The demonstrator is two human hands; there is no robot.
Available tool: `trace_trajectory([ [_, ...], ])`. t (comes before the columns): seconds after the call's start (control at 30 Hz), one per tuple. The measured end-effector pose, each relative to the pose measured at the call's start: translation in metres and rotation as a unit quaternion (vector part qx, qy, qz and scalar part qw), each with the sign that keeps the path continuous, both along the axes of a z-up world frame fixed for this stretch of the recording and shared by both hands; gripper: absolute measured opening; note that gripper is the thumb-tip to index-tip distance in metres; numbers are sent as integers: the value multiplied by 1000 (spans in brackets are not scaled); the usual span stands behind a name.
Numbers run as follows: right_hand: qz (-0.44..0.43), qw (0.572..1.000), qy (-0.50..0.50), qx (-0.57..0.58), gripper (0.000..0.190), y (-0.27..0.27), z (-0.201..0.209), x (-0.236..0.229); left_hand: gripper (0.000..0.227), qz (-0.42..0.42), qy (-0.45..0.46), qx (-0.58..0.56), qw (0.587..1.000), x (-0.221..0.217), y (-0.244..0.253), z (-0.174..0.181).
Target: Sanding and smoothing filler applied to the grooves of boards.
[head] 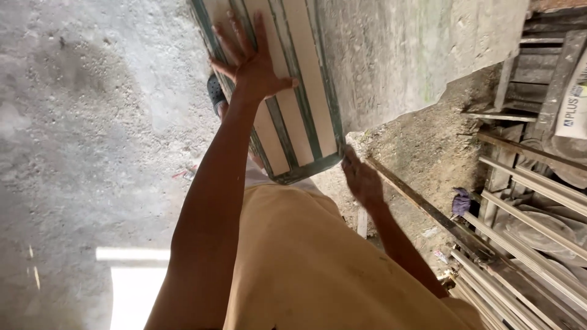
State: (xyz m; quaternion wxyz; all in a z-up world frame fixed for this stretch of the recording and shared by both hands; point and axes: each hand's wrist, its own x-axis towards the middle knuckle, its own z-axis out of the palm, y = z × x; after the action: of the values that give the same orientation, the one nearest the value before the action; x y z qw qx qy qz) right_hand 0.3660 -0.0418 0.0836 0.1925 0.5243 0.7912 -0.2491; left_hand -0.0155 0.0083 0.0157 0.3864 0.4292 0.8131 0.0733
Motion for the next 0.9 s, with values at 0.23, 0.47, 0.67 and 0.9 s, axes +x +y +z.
trace_trajectory([
  [0.23,33,998,43,-11,46,37,-6,-12,161,-4,67,88,994,10,-8,-35],
  [0.47,-237,943,20,-234,53,48,35,-48,162,-9,7,32,999,8,-10,-19],
  [0.67,-289,909,140,-265,51,94,13,-75,163,-4,13,27,1000,5,-9,-22],
  [0.9,-20,995,98,18,49,-7,0,14,165,4,52,101,994,13,-13,-36],
])
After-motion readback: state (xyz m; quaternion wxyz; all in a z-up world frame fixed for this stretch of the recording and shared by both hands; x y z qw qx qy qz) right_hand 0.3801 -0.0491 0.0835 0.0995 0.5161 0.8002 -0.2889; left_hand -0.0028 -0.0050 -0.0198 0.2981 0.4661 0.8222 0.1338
